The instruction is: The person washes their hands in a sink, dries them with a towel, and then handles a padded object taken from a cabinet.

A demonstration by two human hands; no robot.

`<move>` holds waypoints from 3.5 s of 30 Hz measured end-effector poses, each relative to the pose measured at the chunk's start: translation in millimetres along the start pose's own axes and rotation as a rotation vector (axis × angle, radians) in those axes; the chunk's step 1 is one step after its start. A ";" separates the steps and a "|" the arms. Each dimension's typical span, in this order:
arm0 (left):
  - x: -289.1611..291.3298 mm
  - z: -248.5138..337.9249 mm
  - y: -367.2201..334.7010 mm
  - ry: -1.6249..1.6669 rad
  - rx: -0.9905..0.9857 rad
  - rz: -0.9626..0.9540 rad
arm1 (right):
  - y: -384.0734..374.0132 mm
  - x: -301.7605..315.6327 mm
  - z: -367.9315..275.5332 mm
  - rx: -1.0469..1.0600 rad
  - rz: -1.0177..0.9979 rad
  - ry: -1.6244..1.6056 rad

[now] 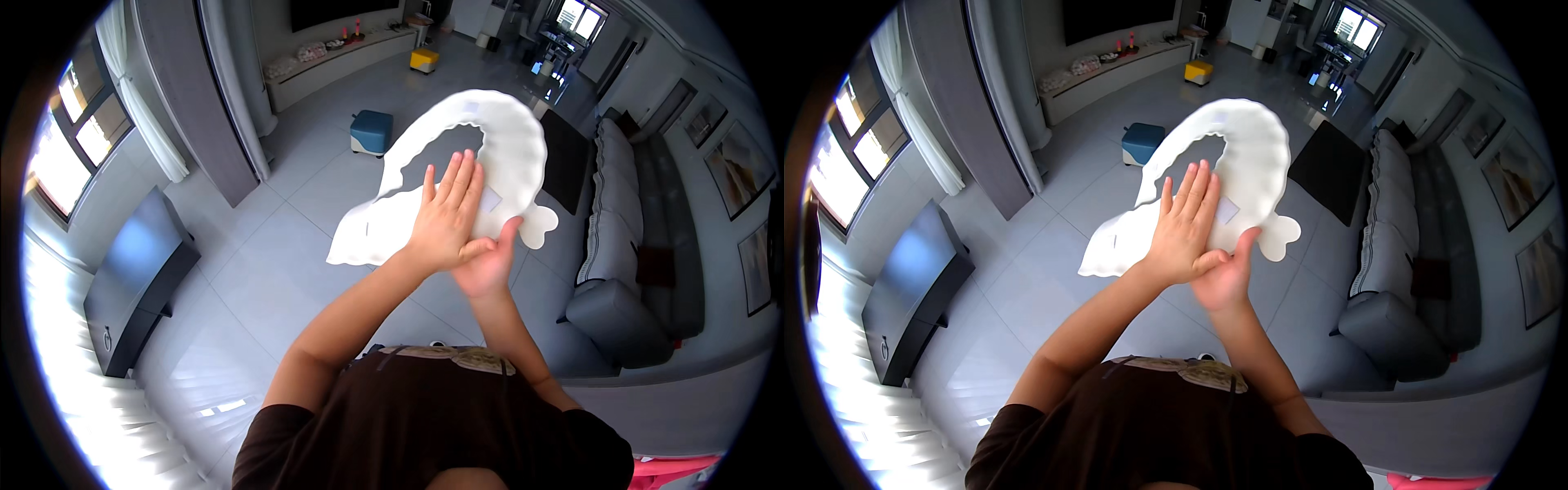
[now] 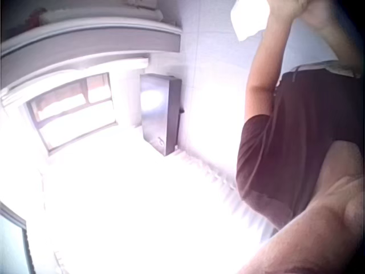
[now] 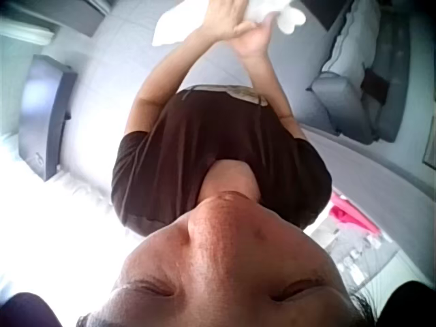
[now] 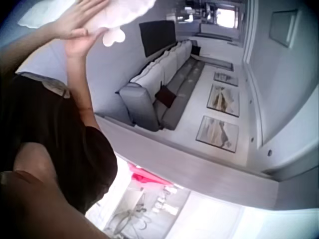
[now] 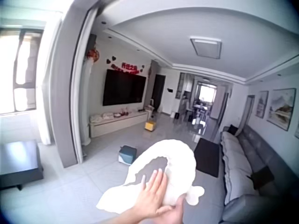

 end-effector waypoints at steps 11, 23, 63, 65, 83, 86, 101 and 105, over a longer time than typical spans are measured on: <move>17.1 -15.8 28.6 0.051 0.064 0.030 | 8.2 13.2 -18.8 -0.124 0.078 -0.260; 3.6 -7.1 12.4 0.101 0.097 0.150 | -3.2 -4.0 17.6 0.000 0.114 0.242; 33.8 -1.9 34.3 -0.137 -0.104 0.051 | 6.4 16.5 -22.8 -0.243 0.124 -0.171; 36.7 -3.9 35.2 -0.125 -0.145 0.026 | 6.8 18.5 -24.6 -0.274 0.096 -0.224; 41.0 -26.1 36.0 -0.129 -0.288 0.078 | 1.2 24.0 -34.0 -0.189 -0.223 -0.256; 33.8 -18.7 24.4 -0.199 -0.259 0.069 | 23.8 65.5 -17.0 -0.051 -0.234 0.792; 12.3 -10.7 14.8 -0.073 -0.132 -0.015 | -4.2 10.6 -1.2 0.012 0.053 0.035; 18.0 -16.0 24.6 -0.028 -0.190 -0.010 | 0.6 10.1 -1.6 -0.059 0.070 -0.100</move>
Point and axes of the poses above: each hand's wrist, its own y-axis away from the middle knuckle, its own x-axis out of the back of the hand, z = x × y, the point moved 2 cm from there along -y, towards the middle knuckle, and after that the axes turned 9 degrees about -x, right-handed, at the moved point
